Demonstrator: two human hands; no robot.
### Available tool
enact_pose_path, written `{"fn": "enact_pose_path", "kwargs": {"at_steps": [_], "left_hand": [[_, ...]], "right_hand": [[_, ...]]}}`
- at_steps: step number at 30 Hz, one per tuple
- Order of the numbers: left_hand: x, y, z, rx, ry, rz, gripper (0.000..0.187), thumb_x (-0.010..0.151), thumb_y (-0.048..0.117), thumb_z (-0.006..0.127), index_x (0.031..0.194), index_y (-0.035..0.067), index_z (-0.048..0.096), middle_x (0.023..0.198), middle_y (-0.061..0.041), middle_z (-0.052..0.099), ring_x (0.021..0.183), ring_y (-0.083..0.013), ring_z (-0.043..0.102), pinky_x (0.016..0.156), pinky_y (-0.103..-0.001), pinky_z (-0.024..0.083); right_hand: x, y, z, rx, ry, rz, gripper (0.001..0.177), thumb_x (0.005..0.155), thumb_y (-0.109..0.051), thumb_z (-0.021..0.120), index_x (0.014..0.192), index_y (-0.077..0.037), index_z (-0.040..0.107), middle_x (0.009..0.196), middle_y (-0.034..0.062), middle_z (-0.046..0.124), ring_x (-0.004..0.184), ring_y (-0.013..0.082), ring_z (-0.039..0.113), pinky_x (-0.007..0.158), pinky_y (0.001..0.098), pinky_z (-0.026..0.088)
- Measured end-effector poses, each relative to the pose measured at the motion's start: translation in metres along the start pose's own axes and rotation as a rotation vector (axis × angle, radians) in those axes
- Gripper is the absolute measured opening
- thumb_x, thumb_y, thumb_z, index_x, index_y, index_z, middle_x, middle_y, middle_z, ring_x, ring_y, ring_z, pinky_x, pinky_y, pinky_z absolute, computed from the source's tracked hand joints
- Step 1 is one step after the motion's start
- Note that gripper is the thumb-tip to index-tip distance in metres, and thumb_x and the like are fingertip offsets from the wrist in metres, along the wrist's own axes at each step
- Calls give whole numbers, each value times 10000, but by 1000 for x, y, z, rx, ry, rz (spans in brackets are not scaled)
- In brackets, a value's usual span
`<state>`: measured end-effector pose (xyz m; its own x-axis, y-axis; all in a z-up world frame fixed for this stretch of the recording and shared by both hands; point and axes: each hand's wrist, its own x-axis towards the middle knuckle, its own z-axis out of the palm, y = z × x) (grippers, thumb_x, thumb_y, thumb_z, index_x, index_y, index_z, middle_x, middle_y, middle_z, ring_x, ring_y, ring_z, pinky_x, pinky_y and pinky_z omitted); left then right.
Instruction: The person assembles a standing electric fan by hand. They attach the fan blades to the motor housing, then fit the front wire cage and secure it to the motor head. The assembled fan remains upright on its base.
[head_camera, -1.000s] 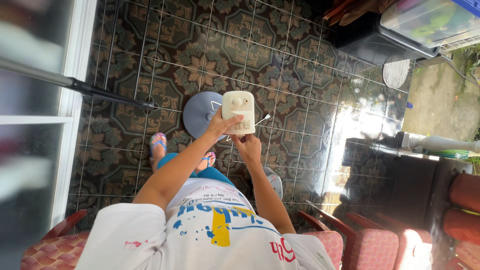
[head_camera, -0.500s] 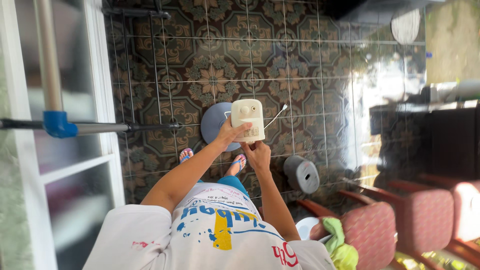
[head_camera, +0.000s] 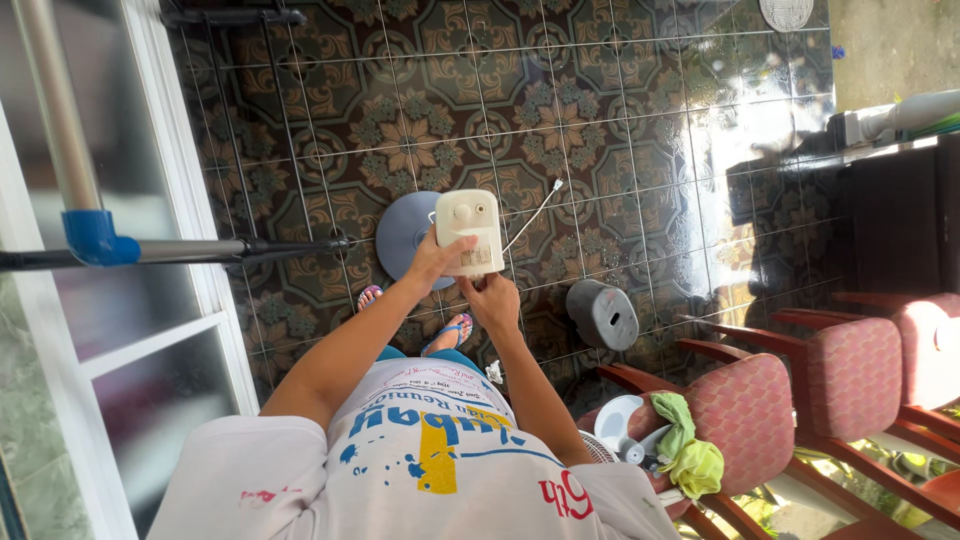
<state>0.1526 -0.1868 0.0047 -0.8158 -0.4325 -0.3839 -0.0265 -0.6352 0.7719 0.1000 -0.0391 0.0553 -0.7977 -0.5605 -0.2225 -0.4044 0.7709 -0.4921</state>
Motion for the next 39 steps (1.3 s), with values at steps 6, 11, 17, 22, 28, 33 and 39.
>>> {"fn": "enact_pose_path", "kwargs": {"at_steps": [6,11,17,22,28,33,39], "left_hand": [[8,2,5,160,101,98,918,705,460,878,1419,61,460,1246,-128,655,1132,-228,683,937,-348,576],[9,16,7,360,171,130,1053,631,527,902,1453,90,410,1289,-116,656,1177,-240,683,980,-363,548],[19,17,20,558,213,105,1064,559,531,950,1398,86,473,1295,-99,667,1169,-246,683,1014,-377,522],[18,11,13,496,146,129,1065,571,547,941,1403,74,476,1297,-95,679,1191,-233,685,1035,-366,532],[15,16,11,530,116,124,1073,573,521,944,1423,82,459,1294,-84,676,1187,-230,680,1029,-368,529],[11,25,14,467,124,83,1035,563,526,935,1387,91,485,1282,-78,679,1171,-220,693,1013,-361,548],[14,31,14,526,137,71,1002,562,563,941,1327,80,511,1210,-88,712,1101,-217,724,966,-359,566]], "right_hand": [[6,-2,-7,-61,-15,12,639,825,-661,670,971,-43,740,707,99,716,687,328,714,633,452,539],[6,-8,-10,-83,-36,18,684,819,-703,621,993,-52,735,696,114,714,691,351,713,634,475,541],[1,-10,-6,-124,-35,18,657,892,-669,580,964,-32,720,675,149,701,683,385,697,632,506,518],[-5,-5,6,-20,55,-49,583,912,-595,620,981,-22,706,680,149,697,673,394,692,629,500,522],[-8,-2,16,236,82,-33,521,894,-536,641,989,-28,707,669,106,721,663,323,736,645,440,551],[-6,-7,2,227,43,14,603,851,-604,686,1026,-29,733,766,113,752,761,295,752,701,409,565],[-2,-25,-5,63,29,198,635,700,-665,756,905,-65,792,759,113,772,754,309,765,692,412,582]]}}
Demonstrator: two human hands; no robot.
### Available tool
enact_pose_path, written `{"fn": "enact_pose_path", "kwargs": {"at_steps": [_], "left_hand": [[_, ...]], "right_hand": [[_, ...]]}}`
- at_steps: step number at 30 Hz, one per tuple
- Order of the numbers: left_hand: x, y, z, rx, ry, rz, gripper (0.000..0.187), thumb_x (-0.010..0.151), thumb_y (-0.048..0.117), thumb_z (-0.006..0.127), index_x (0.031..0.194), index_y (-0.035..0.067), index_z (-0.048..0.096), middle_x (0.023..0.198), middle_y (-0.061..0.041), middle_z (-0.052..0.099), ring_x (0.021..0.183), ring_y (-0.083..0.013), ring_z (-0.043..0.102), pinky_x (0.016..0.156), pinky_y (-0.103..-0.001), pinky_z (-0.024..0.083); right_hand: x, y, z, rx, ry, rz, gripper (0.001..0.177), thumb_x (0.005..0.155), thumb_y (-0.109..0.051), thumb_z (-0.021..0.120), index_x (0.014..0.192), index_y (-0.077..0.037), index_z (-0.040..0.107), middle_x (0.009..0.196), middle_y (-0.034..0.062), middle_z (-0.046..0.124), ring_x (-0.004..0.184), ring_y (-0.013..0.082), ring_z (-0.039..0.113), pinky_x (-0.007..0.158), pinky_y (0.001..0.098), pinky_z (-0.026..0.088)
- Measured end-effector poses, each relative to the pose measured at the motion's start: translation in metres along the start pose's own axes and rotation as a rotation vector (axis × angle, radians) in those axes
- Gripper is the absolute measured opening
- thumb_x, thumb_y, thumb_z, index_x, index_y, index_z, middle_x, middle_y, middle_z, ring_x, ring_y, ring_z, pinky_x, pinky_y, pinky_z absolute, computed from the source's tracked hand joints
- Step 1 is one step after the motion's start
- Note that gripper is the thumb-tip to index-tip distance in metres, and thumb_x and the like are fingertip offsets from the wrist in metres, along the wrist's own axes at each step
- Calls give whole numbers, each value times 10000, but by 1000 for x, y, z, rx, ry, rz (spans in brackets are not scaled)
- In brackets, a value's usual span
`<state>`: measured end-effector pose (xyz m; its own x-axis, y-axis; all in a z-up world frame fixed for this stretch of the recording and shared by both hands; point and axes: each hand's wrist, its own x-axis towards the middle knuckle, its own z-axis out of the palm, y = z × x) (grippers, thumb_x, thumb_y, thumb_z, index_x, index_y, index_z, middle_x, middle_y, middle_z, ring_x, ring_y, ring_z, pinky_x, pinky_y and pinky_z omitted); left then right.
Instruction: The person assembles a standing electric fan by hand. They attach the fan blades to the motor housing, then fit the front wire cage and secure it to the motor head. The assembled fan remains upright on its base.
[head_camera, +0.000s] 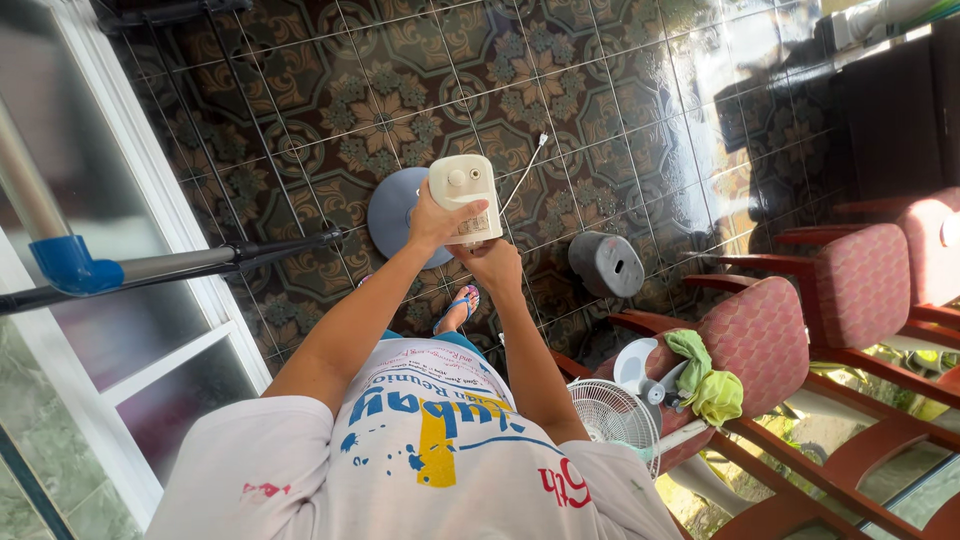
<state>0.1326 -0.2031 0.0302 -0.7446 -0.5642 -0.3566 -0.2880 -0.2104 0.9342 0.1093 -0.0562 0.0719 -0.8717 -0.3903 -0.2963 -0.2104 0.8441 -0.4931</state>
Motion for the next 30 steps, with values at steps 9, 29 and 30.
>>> {"fn": "enact_pose_path", "kwargs": {"at_steps": [9,29,30], "left_hand": [[0,3,-5,83,-60,17,674,624,550,888,1112,111,733,1003,-66,797,901,-199,784,848,-334,606],[3,11,-12,-18,-156,-24,702,631,501,902,1150,63,725,1037,-105,799,919,-209,787,816,-338,624],[2,11,-11,4,-145,-23,712,635,502,906,1165,67,713,1056,-97,793,938,-199,781,829,-334,616]], "right_hand": [[1,3,4,42,-4,-96,523,828,-578,709,866,-61,775,637,84,706,623,288,711,594,411,534],[18,41,3,673,-531,182,549,931,-492,590,1210,-23,646,941,101,750,787,192,714,683,355,635],[17,50,2,766,-581,193,561,959,-493,550,1248,-18,624,1016,119,736,840,212,713,727,380,634]]}}
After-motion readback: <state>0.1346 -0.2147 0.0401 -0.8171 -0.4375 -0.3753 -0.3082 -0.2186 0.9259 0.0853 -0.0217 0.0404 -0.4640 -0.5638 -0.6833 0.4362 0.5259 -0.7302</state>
